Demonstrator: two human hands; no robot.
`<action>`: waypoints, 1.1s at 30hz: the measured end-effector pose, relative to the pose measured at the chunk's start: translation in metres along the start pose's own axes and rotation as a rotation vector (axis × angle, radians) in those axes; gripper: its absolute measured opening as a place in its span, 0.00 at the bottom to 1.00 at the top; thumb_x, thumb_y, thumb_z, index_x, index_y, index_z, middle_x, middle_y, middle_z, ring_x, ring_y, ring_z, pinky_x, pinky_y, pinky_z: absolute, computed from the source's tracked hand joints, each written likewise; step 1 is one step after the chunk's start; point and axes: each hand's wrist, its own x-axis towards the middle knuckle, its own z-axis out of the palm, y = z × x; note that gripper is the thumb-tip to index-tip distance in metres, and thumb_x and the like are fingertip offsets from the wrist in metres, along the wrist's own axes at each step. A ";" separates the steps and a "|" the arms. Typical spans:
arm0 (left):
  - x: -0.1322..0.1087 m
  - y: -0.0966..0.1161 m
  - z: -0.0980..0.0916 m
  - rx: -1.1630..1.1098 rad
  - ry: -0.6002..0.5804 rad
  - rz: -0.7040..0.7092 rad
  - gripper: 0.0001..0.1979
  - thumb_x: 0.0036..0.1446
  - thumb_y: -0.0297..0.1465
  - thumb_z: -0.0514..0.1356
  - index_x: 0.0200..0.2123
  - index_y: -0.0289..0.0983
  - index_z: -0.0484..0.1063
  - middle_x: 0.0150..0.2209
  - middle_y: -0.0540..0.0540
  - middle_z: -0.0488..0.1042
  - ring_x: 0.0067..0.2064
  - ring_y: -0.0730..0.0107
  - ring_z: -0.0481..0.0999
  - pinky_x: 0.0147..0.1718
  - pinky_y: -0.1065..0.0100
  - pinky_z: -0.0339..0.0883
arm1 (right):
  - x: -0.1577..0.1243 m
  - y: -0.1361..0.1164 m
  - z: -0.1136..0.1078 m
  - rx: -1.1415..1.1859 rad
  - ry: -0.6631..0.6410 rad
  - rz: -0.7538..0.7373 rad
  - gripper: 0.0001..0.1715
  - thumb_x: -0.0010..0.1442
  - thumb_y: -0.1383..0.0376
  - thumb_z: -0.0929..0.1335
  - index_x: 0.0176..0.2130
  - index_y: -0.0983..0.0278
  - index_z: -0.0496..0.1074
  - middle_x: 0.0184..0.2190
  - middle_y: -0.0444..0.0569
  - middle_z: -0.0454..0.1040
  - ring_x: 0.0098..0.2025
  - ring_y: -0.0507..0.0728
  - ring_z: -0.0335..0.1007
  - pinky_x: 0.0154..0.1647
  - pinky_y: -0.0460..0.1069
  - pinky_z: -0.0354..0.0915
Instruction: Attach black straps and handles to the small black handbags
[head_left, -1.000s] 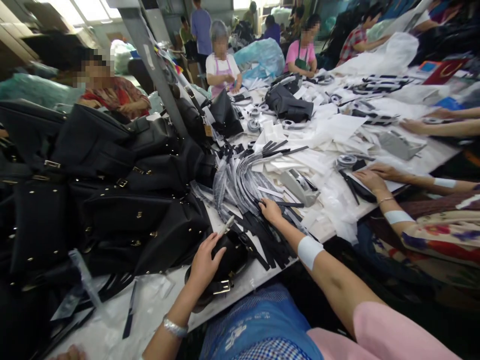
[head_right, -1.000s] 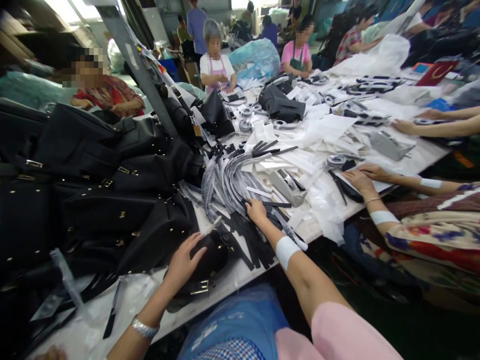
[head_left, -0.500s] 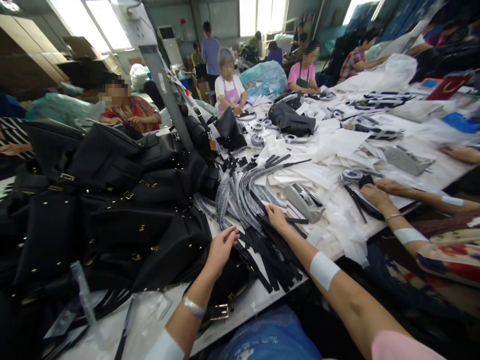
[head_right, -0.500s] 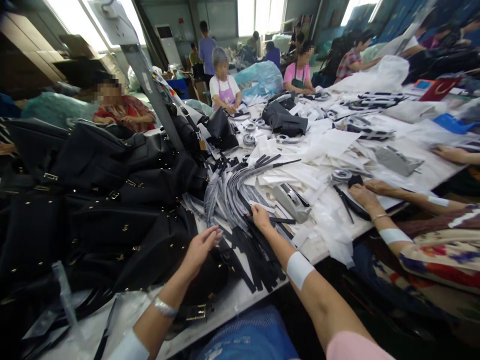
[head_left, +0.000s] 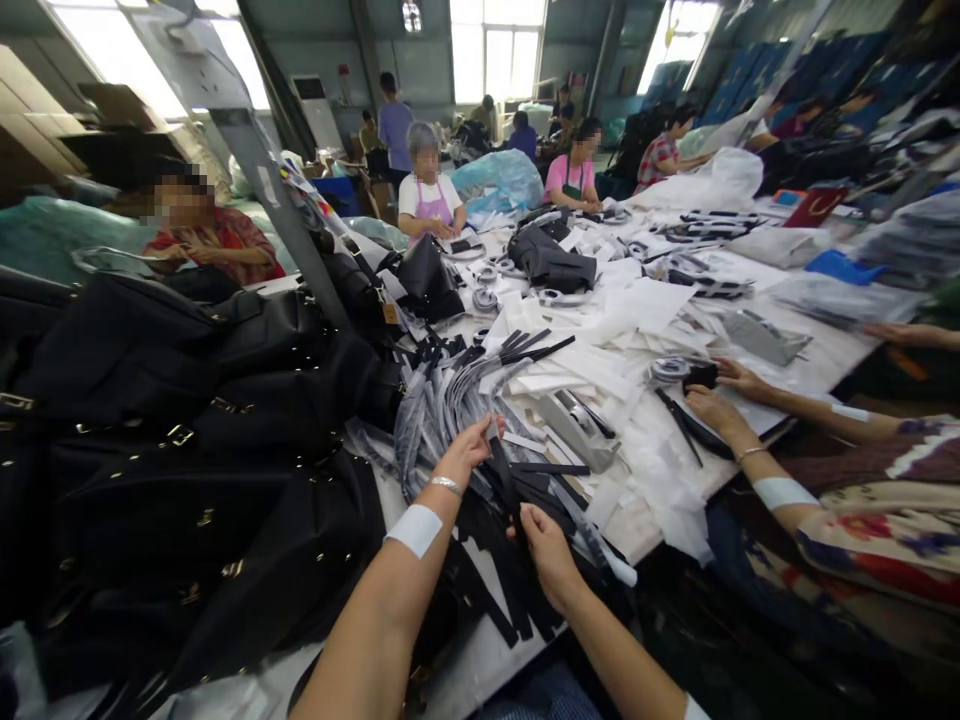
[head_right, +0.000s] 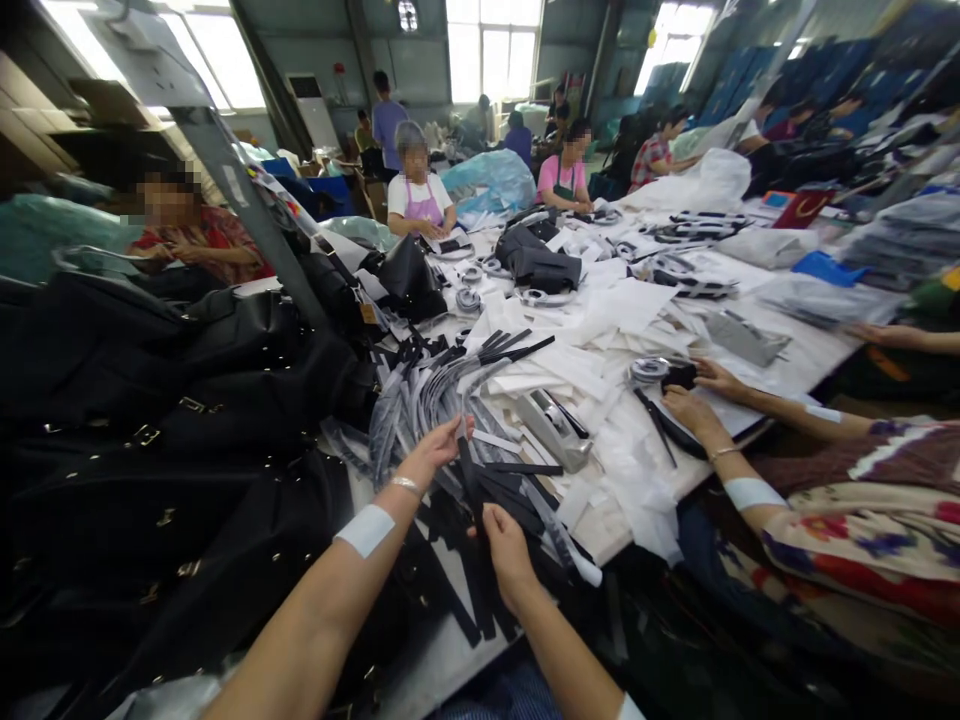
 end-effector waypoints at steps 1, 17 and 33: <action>-0.004 0.000 0.003 -0.014 0.017 -0.033 0.10 0.59 0.33 0.60 0.40 0.31 0.73 0.39 0.38 0.79 0.43 0.61 0.79 0.47 0.60 0.72 | -0.006 0.001 -0.005 0.016 -0.014 0.041 0.24 0.58 0.44 0.65 0.34 0.62 0.72 0.26 0.46 0.75 0.30 0.57 0.72 0.34 0.50 0.66; -0.211 0.072 -0.020 -0.340 0.330 0.245 0.06 0.60 0.25 0.58 0.39 0.32 0.74 0.45 0.41 0.79 0.47 0.65 0.78 0.50 0.64 0.72 | -0.068 -0.107 0.054 -0.001 -0.586 0.026 0.20 0.61 0.51 0.66 0.29 0.64 0.71 0.23 0.43 0.71 0.26 0.51 0.67 0.32 0.46 0.63; -0.420 0.063 -0.077 -0.167 0.793 0.681 0.10 0.56 0.27 0.63 0.43 0.38 0.75 0.50 0.46 0.77 0.51 0.69 0.76 0.50 0.72 0.70 | -0.126 -0.120 0.089 -0.253 -1.095 0.042 0.22 0.57 0.55 0.70 0.48 0.64 0.73 0.33 0.47 0.76 0.32 0.51 0.70 0.37 0.47 0.66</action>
